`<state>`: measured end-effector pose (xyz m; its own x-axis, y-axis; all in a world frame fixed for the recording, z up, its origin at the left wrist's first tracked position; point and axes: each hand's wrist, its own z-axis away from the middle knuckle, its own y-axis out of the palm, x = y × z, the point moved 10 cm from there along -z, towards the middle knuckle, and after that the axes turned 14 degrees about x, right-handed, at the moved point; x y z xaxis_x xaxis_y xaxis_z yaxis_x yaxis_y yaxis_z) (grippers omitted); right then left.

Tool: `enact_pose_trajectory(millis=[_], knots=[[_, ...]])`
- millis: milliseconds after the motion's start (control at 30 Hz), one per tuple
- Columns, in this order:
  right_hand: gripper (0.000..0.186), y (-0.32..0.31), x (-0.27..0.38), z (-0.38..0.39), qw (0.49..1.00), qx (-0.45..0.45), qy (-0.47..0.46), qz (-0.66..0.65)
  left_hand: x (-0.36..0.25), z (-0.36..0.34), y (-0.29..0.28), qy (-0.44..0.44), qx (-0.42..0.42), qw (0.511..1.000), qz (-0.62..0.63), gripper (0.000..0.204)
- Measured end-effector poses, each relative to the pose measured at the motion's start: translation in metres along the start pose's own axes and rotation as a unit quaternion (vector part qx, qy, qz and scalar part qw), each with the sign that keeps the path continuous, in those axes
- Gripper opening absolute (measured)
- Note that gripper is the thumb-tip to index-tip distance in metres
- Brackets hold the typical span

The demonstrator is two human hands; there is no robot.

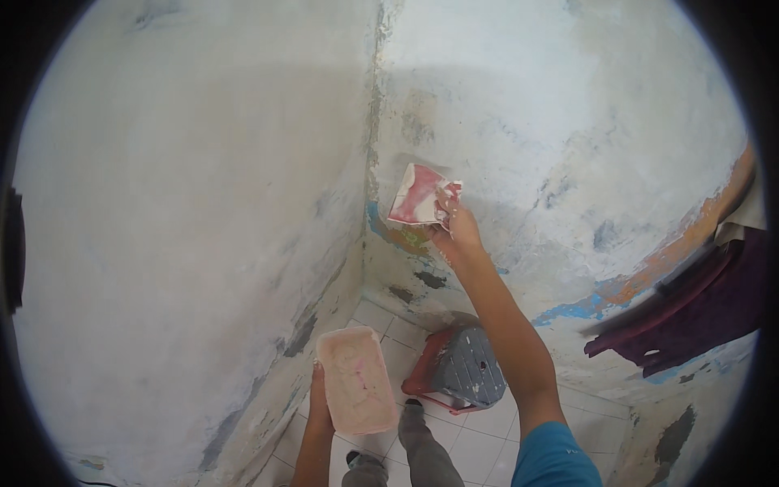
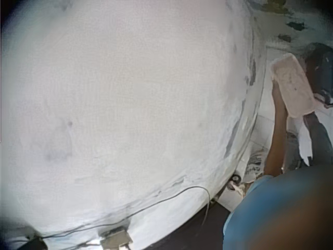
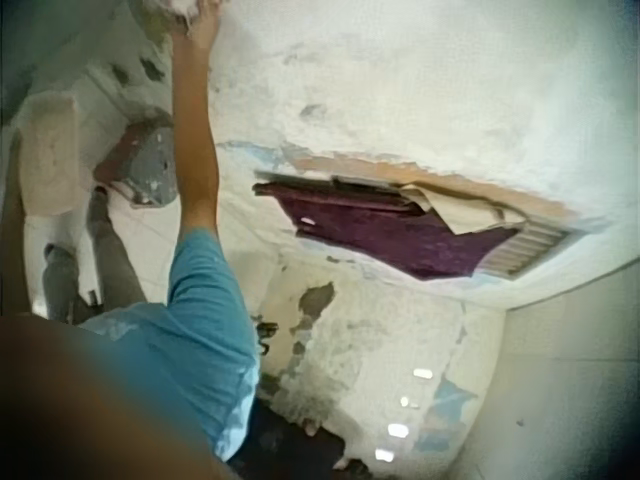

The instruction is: The person applies putty or plaster to a wall with a scraper to repair damaged areas.

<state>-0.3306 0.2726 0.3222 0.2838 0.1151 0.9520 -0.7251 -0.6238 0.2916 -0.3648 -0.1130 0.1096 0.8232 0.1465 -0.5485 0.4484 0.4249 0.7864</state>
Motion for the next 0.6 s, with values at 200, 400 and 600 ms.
enact_pose_trajectory(millis=[200, 400, 600], knots=[[0.038, 0.027, 0.159, 0.027, 0.794, -0.064, -0.371, 0.477, -0.021, 0.011, -0.007, 0.034, 0.004, 0.999, -0.019, 0.066], [0.056, 0.041, 0.087, -0.027, 0.288, -0.155, -0.336, 0.883, 0.006, 0.006, -0.001, 0.013, 0.022, 1.0, 0.009, 0.07], [0.061, 0.016, -0.021, -0.028, 0.337, -0.061, -0.271, 0.9, 0.007, 0.014, 0.0, 0.01, 0.033, 0.999, -0.027, 0.071]])
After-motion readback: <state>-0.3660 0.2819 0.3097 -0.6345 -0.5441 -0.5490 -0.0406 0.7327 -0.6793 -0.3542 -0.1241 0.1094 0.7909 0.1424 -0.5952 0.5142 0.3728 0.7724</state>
